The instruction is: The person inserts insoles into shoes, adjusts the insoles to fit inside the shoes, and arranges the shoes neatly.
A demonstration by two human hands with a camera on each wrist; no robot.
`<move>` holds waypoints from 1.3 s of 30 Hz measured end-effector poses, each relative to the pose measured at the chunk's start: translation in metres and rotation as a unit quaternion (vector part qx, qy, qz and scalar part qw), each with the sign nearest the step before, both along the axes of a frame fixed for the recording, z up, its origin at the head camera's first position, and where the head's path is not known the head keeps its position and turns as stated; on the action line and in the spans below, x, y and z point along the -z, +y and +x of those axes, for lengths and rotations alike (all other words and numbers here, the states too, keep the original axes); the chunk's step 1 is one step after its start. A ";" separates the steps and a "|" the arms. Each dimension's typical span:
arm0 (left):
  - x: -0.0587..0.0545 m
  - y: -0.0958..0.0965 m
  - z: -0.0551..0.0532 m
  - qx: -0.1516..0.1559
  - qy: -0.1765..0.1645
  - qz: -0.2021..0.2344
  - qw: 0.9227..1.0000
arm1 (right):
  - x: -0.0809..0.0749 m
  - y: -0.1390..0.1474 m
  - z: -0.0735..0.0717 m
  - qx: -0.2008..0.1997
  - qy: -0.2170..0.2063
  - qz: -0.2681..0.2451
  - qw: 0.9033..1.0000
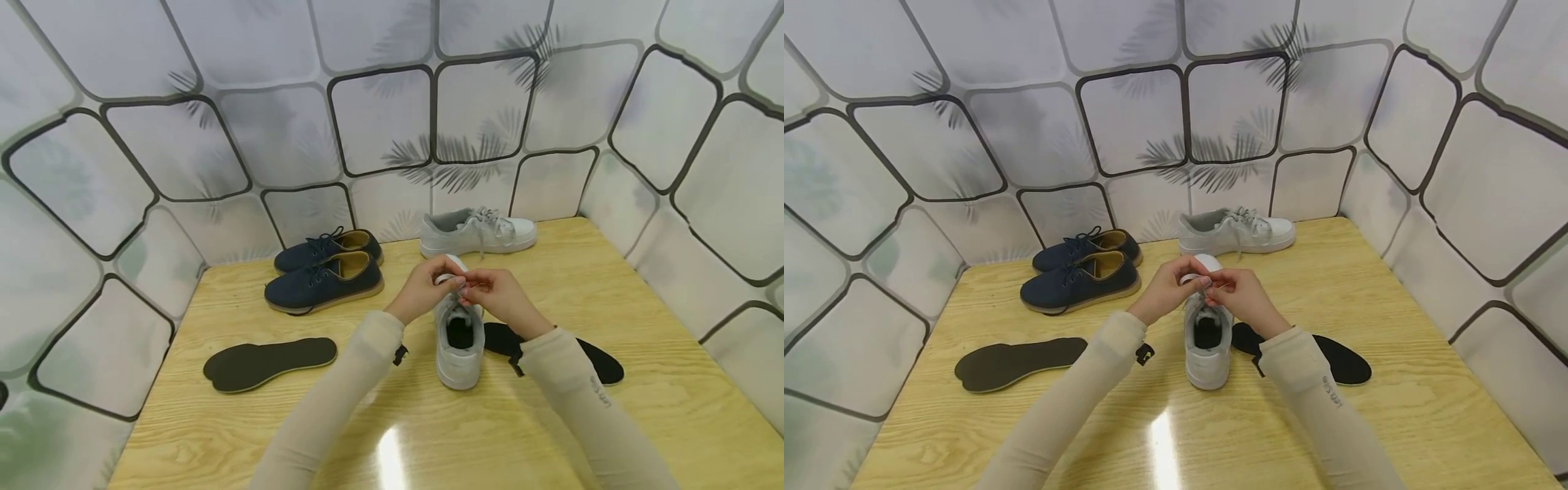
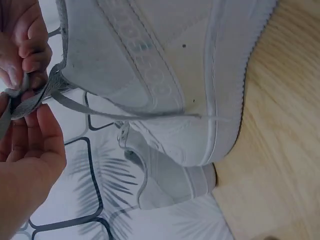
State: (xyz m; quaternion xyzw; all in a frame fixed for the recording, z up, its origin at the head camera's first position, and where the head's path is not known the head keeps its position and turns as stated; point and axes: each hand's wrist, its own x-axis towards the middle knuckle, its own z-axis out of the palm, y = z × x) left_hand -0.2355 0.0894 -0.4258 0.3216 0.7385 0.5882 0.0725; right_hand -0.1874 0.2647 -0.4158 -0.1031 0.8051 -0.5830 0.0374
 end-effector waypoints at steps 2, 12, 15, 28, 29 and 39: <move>0.000 -0.001 0.002 -0.008 0.034 -0.020 0.999 | 0.004 -0.003 -0.001 0.029 0.042 0.039 0.998; 0.004 0.003 0.010 -0.035 0.124 -0.003 0.992 | 0.022 -0.010 -0.005 0.141 0.163 0.122 0.969; 0.006 0.004 0.010 -0.045 0.126 0.007 0.991 | 0.024 -0.005 -0.006 0.095 0.126 0.085 0.984; 0.008 -0.009 0.008 -0.088 0.146 -0.053 0.984 | 0.019 0.011 -0.004 0.121 -0.003 -0.116 0.986; 0.008 -0.012 0.008 -0.087 0.143 -0.057 0.984 | 0.020 0.013 -0.003 0.131 -0.002 -0.117 0.984; 0.016 -0.041 0.007 -0.044 0.088 -0.085 0.991 | 0.033 0.037 -0.002 0.164 -0.039 -0.077 0.983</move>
